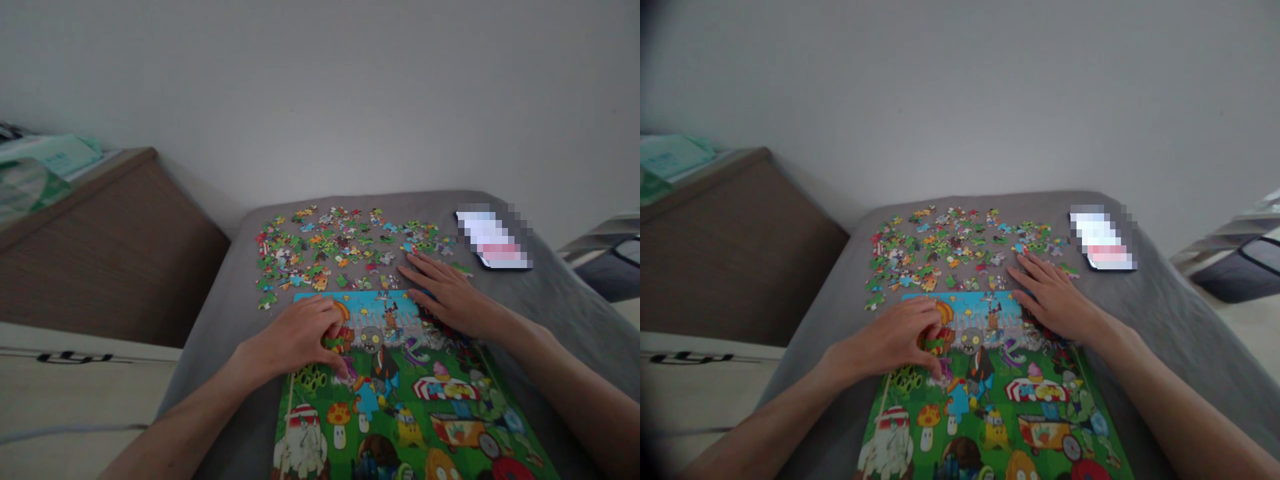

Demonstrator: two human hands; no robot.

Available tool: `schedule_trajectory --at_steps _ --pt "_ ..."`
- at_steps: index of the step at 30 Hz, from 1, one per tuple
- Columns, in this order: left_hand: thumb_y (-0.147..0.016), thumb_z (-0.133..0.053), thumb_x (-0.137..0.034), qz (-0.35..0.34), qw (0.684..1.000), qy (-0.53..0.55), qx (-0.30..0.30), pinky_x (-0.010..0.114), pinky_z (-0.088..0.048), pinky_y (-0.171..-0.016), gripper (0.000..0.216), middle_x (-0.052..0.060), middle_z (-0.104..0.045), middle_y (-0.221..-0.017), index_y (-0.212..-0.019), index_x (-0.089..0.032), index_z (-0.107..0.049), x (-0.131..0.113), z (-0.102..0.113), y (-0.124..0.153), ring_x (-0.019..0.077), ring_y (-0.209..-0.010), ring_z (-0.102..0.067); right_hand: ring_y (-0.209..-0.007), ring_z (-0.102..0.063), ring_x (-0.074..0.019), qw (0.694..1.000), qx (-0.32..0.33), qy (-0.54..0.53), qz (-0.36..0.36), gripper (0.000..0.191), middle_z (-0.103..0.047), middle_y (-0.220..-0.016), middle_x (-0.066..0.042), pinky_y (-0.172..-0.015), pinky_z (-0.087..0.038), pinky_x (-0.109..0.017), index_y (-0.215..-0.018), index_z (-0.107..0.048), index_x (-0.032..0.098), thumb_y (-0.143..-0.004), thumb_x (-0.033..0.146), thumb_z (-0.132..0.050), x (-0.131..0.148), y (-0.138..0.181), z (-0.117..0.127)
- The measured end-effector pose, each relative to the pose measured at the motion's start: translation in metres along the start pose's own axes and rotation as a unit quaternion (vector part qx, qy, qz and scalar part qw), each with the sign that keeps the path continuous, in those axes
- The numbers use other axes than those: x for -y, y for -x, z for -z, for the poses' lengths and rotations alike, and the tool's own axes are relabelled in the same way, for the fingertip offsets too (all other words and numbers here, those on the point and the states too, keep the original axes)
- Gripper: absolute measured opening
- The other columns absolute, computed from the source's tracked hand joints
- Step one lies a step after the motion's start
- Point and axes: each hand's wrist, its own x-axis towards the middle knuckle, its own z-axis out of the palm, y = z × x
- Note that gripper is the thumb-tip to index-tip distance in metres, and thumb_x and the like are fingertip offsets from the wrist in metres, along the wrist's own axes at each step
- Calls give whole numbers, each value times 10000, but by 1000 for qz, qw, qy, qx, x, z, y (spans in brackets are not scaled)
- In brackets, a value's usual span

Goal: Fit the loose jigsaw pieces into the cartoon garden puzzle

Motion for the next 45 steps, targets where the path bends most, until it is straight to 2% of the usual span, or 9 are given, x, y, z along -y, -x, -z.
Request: schedule_trajectory --at_steps 14,28,35,39,45 --pt "-619 -737 -744 -21 999 -37 -20 295 -248 -648 618 -22 -493 -764 -717 -198 -463 6 2 -3 174 -730 -422 -1469 -291 -303 1000 2 -4 -4 549 -349 -1588 -121 -1141 -334 -563 -1453 -498 225 -1027 493 -278 0 -1 0" --pt "-678 -724 -719 -14 999 -36 -31 298 -273 -667 573 -10 -526 -781 -701 -196 -491 9 5 -1 180 -746 -445 -1464 -300 -315 1000 0 -1 -9 546 -355 -1585 -111 -1133 -339 -592 -1456 -496 239 -1025 494 -278 0 0 -2" --pt "-689 -727 -717 13 998 -45 -43 298 -302 -686 562 -2 -522 -800 -698 -193 -525 15 10 0 197 -808 -463 -1466 -297 -311 1000 6 0 -8 578 -356 -1583 -124 -1137 -337 -581 -1455 -498 212 -1028 512 -249 2 0 0" --pt "-784 -696 -648 24 997 -47 -58 322 -347 -797 479 21 -540 -909 -721 -191 -567 14 12 0 221 -930 -471 -1472 -281 -311 1000 7 0 -10 576 -350 -1585 -124 -1148 -325 -574 -1452 -503 205 -1026 505 -259 3 -1 0" --pt "-705 -747 -673 115 990 -39 -77 420 -367 -921 511 44 -466 -1071 -854 -205 -607 26 12 1 273 -1047 -419 -1476 -272 -303 1000 1 -8 -10 564 -355 -1584 -121 -1153 -314 -580 -1447 -507 213 -1027 491 -254 2 0 -2"
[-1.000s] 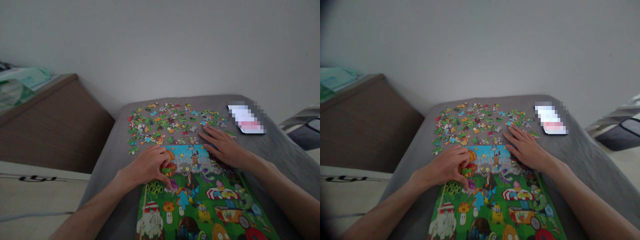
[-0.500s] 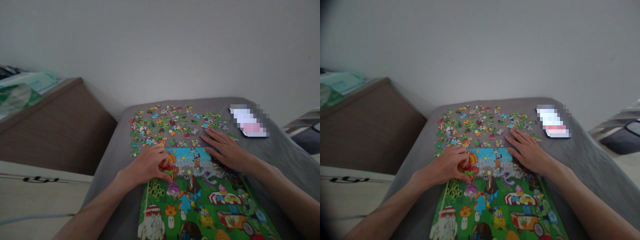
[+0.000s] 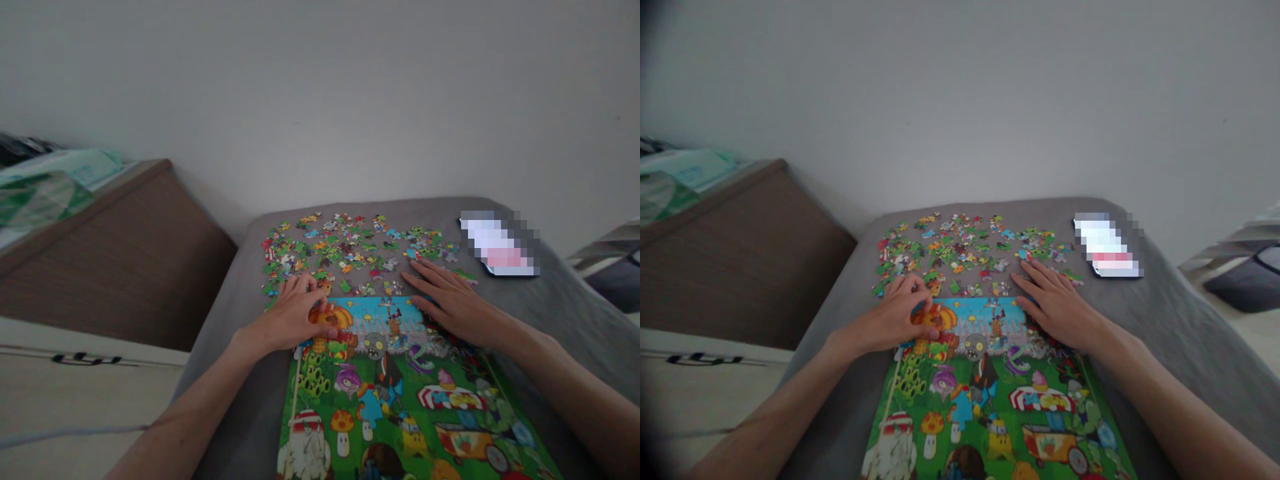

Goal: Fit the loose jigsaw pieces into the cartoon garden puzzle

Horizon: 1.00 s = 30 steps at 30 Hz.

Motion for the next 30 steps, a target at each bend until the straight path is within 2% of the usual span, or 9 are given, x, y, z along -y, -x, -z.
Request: schedule_trajectory --at_steps 4,8,16,18,20,23,25,27,30 --pt "-746 -716 -661 26 1000 3 3 492 -339 -988 481 50 -440 -1116 -875 -211 -605 10 2 -1 287 -1068 -411 -1478 -262 -308 1000 -3 -4 8 585 -351 -1582 -133 -1155 -310 -582 -1456 -495 188 -1027 499 -248 -1 0 0" --pt "-796 -692 -609 41 999 -17 -20 505 -333 -1002 412 59 -428 -1148 -901 -218 -614 20 2 -1 302 -1106 -387 -1485 -239 -298 1000 -6 -16 20 607 -348 -1581 -149 -1177 -287 -546 -1464 -479 142 -1029 498 -250 -2 0 0" --pt "-859 -665 -526 31 998 -28 -56 539 -288 -1068 313 72 -412 -1293 -987 -241 -645 30 4 -3 335 -1259 -340 -1485 -242 -299 1000 -5 -12 22 585 -371 -1572 -138 -1186 -282 -536 -1452 -498 142 -1026 483 -287 -3 1 1" --pt "-846 -690 -474 42 995 -42 -80 550 -281 -1079 268 69 -400 -1343 -991 -251 -662 39 13 -1 349 -1293 -331 -1480 -256 -299 1000 -8 -12 24 578 -380 -1569 -133 -1185 -287 -533 -1442 -513 149 -1024 484 -294 -4 1 0" --pt "-850 -676 -437 94 985 -47 -139 556 -291 -1079 230 65 -420 -1347 -1005 -266 -680 55 26 1 351 -1295 -355 -1477 -265 -304 1000 -12 -12 26 578 -385 -1566 -129 -1179 -297 -539 -1436 -522 153 -1022 488 -295 -6 1 -2" --pt "-896 -587 -396 211 936 -36 -280 545 -315 -1077 197 66 -505 -1264 -1012 -279 -696 86 43 5 330 -1275 -408 -1473 -272 -314 999 -15 -9 28 586 -380 -1569 -122 -1163 -319 -557 -1440 -520 161 -1018 499 -292 -7 0 -5" --pt "-901 -557 -333 263 910 -29 -320 543 -325 -1075 191 64 -553 -1224 -1010 -284 -706 103 48 7 324 -1260 -433 -1466 -289 -318 1000 -16 -5 25 587 -390 -1564 -119 -1155 -328 -563 -1438 -524 171 -1016 505 -290 -7 0 -7" --pt "-905 -548 -312 268 908 -29 -319 537 -324 -1080 202 60 -580 -1216 -1017 -287 -715 112 47 7 318 -1262 -438 -1458 -308 -319 1000 -16 -1 20 586 -399 -1559 -117 -1151 -333 -566 -1438 -525 181 -1016 507 -282 -7 0 -8" --pt "-907 -588 -413 214 936 -44 -276 529 -316 -1087 232 50 -580 -1259 -1067 -307 -720 109 37 4 313 -1276 -424 -1457 -312 -320 1000 -20 2 20 583 -391 -1563 -109 -1145 -337 -577 -1441 -521 189 -1019 501 -268 -7 1 -9"
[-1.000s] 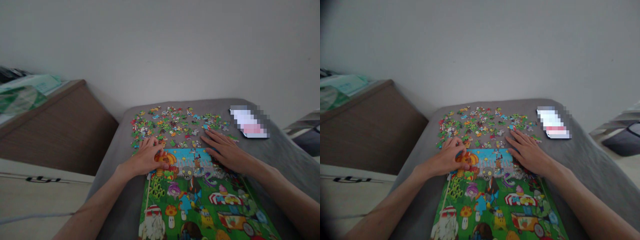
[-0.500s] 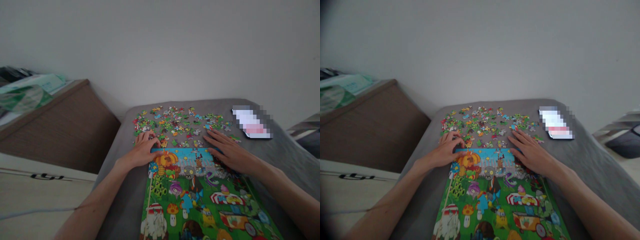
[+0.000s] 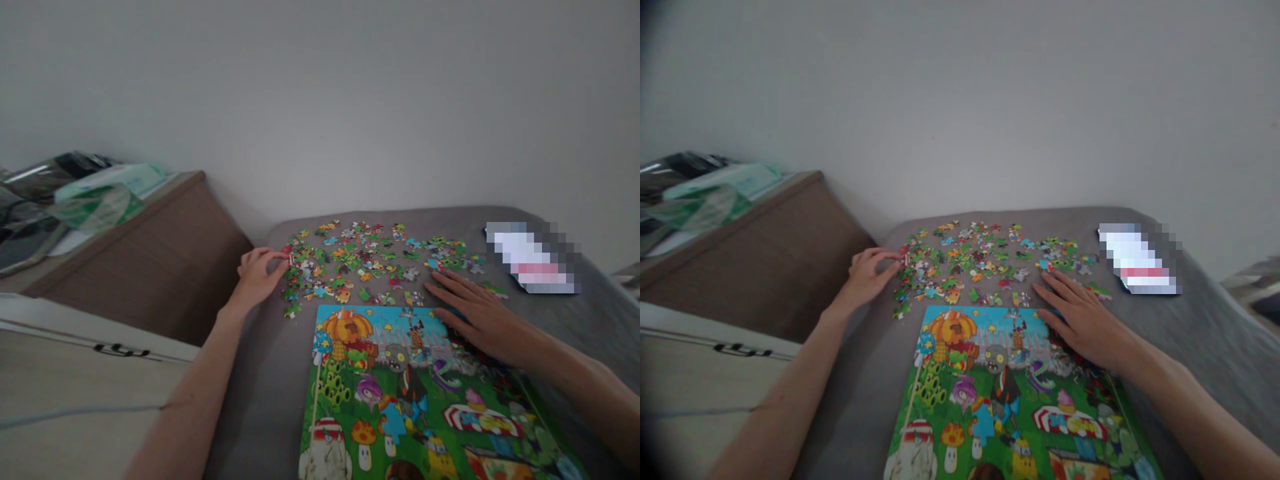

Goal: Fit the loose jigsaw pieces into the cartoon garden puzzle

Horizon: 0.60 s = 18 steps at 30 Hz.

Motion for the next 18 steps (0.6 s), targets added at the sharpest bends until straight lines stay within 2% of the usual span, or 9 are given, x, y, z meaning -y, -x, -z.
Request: schedule_trajectory --at_steps 3,6,12,18 --pt "-837 -682 -533 -69 995 -24 73 531 -330 -1069 362 39 -558 -1330 -1143 -342 -706 -12 -7 7 332 -1295 -401 -1461 -303 -320 1000 -3 2 3 577 -386 -1567 -100 -1142 -335 -590 -1440 -522 200 -1020 500 -265 -1 0 -2" --pt "-810 -726 -524 -96 988 -43 115 506 -348 -1061 419 39 -560 -1354 -1181 -332 -694 -18 -11 10 328 -1300 -414 -1461 -303 -318 1000 -4 5 4 580 -389 -1567 -99 -1138 -338 -592 -1441 -519 205 -1021 507 -257 -2 0 -2" --pt "-887 -670 -429 -113 983 -38 138 480 -377 -1041 317 54 -623 -1261 -1170 -291 -708 -17 -9 8 290 -1201 -536 -1460 -308 -315 1000 -4 0 9 595 -388 -1566 -107 -1146 -334 -579 -1442 -517 189 -1022 515 -250 -1 1 -1" --pt "-837 -722 -405 -130 985 -4 110 448 -398 -1041 219 34 -647 -1207 -1014 -281 -758 -12 -9 5 272 -1180 -564 -1466 -290 -321 1000 -2 -14 -1 552 -388 -1570 -88 -1146 -336 -585 -1447 -512 223 -1013 496 -308 -1 1 -1"
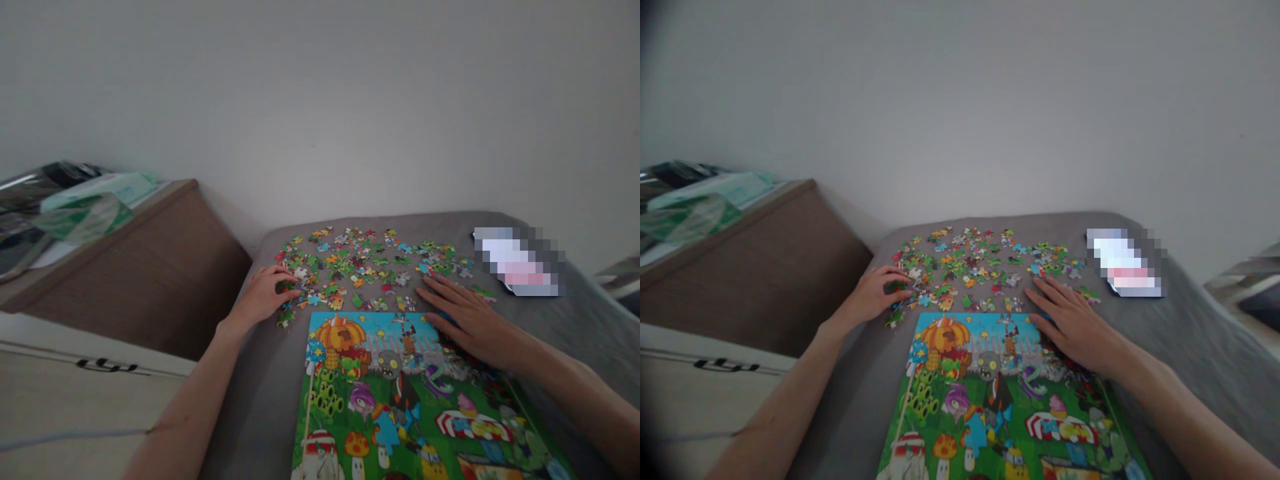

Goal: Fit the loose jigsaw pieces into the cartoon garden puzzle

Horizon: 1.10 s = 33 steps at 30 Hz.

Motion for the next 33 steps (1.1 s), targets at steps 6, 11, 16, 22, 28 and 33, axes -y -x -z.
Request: schedule_trajectory --at_steps 6,11,16,22,28,33 --pt "-887 -629 -414 -2 1000 2 -31 454 -396 -1041 195 17 -671 -1190 -969 -308 -770 8 1 0 260 -1168 -568 -1474 -267 -325 1000 14 1 -4 583 -348 -1585 -109 -1138 -338 -598 -1459 -494 191 -1019 503 -272 1 -1 0" --pt "-933 -542 -363 113 989 -17 -97 534 -381 -1031 236 24 -646 -1246 -1083 -325 -720 13 1 -4 295 -1229 -518 -1472 -273 -320 1000 4 6 -5 567 -356 -1584 -80 -1141 -334 -597 -1466 -486 220 -1018 504 -285 -1 0 -4" --pt "-949 -528 -372 140 985 -34 -93 542 -363 -1042 324 54 -564 -1357 -1251 -348 -645 9 -8 -9 317 -1296 -447 -1462 -299 -324 1000 -2 15 -3 586 -369 -1576 -89 -1128 -350 -603 -1450 -510 216 -1018 519 -255 0 -1 -6" --pt "-996 -466 -413 61 997 -51 -23 538 -302 -1077 335 14 -486 -1447 -1293 -427 -621 -3 -20 -12 298 -1351 -391 -1460 -306 -319 1000 9 14 -6 622 -376 -1571 -102 -1139 -337 -590 -1451 -509 194 -1014 539 -232 3 -1 0" --pt "-970 -519 -451 53 998 -10 -19 528 -305 -1053 272 17 -531 -1412 -1168 -371 -687 -7 -19 -13 299 -1337 -408 -1446 -331 -342 1000 0 6 -8 607 -382 -1567 -97 -1116 -364 -613 -1437 -530 213 -1007 534 -246 0 1 -3" --pt "-942 -574 -400 37 998 -7 -53 475 -306 -1040 204 12 -612 -1319 -1075 -310 -701 -9 -16 -12 271 -1277 -474 -1442 -341 -338 1000 -7 2 -8 589 -388 -1566 -92 -1130 -350 -602 -1448 -517 216 -1005 515 -268 -3 1 -5"
